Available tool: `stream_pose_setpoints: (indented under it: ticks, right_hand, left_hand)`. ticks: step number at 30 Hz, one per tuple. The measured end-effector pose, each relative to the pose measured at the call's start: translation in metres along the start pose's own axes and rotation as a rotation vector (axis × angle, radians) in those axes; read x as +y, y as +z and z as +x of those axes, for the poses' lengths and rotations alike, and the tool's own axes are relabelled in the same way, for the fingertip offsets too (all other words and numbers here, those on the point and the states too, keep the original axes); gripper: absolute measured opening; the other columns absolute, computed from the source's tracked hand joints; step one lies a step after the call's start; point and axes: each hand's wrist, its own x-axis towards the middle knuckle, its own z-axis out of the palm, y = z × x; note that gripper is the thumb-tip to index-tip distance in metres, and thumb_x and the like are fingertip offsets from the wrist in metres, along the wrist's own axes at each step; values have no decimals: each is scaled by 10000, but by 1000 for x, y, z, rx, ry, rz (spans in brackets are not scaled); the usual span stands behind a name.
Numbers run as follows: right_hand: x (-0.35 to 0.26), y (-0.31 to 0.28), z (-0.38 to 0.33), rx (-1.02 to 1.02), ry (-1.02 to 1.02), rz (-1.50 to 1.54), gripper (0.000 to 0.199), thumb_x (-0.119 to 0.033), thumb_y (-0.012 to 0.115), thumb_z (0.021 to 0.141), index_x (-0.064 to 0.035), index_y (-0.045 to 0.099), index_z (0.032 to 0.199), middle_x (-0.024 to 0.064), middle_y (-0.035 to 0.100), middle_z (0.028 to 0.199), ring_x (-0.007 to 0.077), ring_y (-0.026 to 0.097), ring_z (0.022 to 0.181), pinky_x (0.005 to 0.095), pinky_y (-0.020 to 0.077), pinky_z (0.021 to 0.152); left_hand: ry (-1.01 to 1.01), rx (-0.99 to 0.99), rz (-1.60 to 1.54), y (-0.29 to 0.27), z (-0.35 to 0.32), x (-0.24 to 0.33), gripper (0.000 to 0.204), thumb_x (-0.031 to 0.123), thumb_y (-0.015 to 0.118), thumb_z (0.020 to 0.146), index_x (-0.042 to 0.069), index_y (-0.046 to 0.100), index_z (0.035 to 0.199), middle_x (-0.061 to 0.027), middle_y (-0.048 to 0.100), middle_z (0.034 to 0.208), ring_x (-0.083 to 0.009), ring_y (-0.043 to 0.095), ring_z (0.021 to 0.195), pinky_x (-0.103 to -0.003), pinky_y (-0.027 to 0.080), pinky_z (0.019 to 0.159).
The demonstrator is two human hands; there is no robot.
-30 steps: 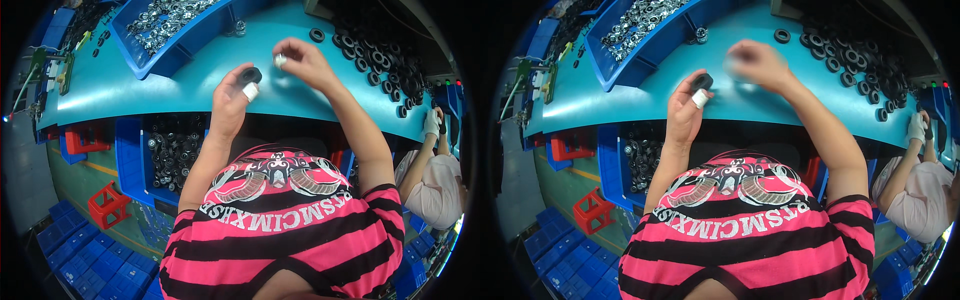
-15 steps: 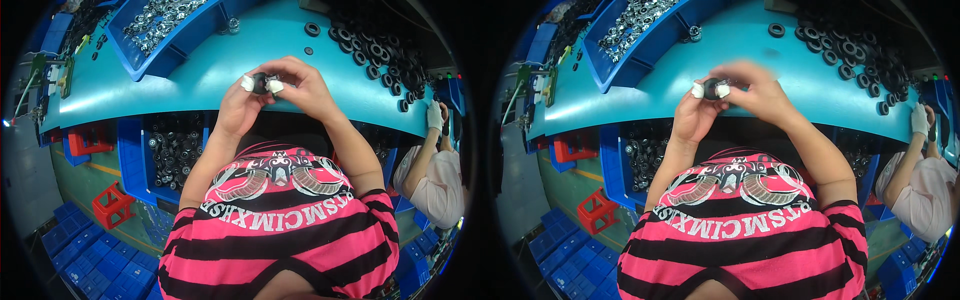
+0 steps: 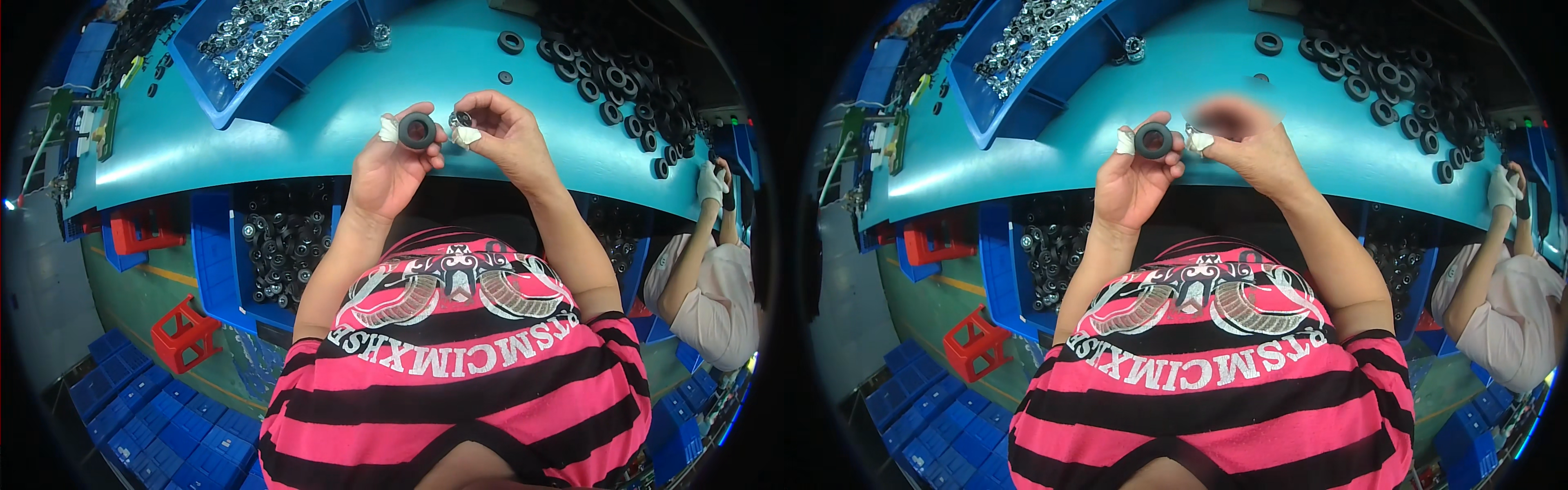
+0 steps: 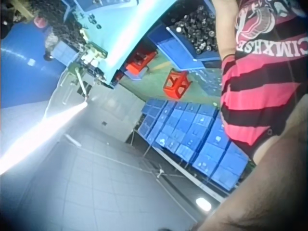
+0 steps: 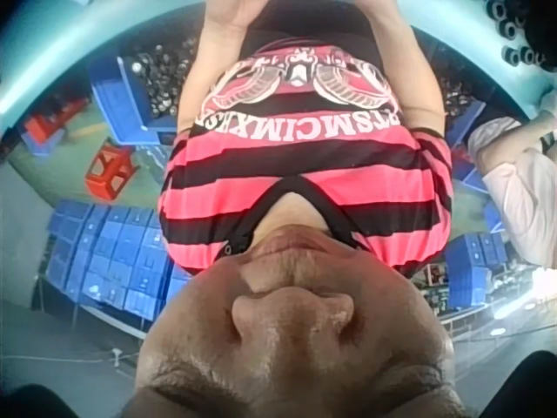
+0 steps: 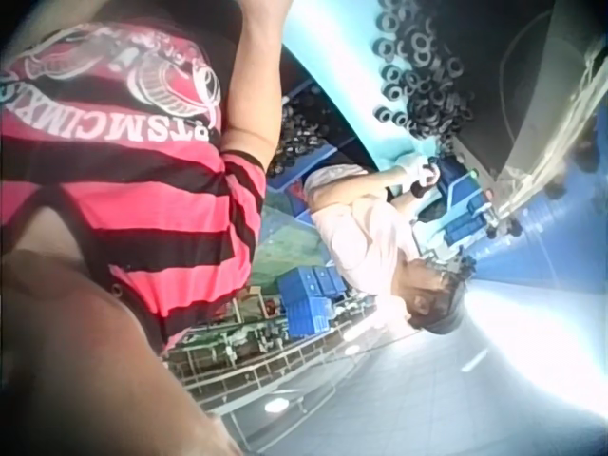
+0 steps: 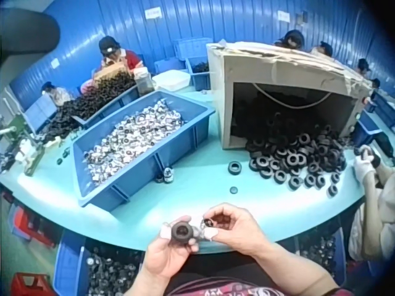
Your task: Assembling small mechanical components by inserting metal rings into rubber housings.
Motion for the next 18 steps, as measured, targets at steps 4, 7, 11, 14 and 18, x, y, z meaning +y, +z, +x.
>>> stream_pose_setpoints:
  ticks: [4, 7, 11, 14, 18]
  right_hand:
    - [0, 4, -1, 22, -9, 16, 401, 79, 683, 755, -3, 640, 1145, 25, 643, 1035, 92, 636, 931, 252, 545, 857]
    - [-1, 7, -3, -5, -11, 43, 388, 57, 702, 774, -8, 635, 1150, 26, 634, 1048, 96, 632, 933, 255, 545, 859]
    - [3, 8, -4, -9, -15, 45, 355, 11, 733, 802, -13, 624, 1140, 27, 626, 1063, 104, 631, 943, 260, 545, 854]
    - [3, 8, -4, -19, -7, 41, 341, -20, 750, 811, -16, 618, 1125, 25, 622, 1065, 106, 629, 940, 259, 543, 846]
    - [7, 7, -4, -16, 7, 27, 337, -35, 755, 810, -15, 616, 1116, 25, 622, 1050, 100, 623, 920, 253, 539, 833]
  left_hand:
    - [4, 9, -11, 0, -1, 0, 550, 420, 355, 1079, -35, 484, 1357, -187, 617, 1085, -208, 563, 893, -345, 488, 780]
    - [8, 16, -12, -2, 0, 0, 547, 420, 354, 1079, -35, 489, 1351, -185, 616, 1079, -205, 560, 890, -340, 485, 774]
    - [4, 36, -13, -3, 1, -1, 546, 422, 356, 1079, -33, 491, 1347, -184, 615, 1067, -204, 562, 888, -339, 485, 776]
    - [-3, 60, -9, -2, 1, -1, 541, 424, 359, 1078, -32, 497, 1334, -183, 615, 1056, -204, 563, 882, -340, 484, 772]
    - [-8, 27, -35, -5, 1, -1, 529, 425, 364, 1076, -30, 504, 1309, -182, 616, 1045, -210, 563, 873, -343, 479, 765]
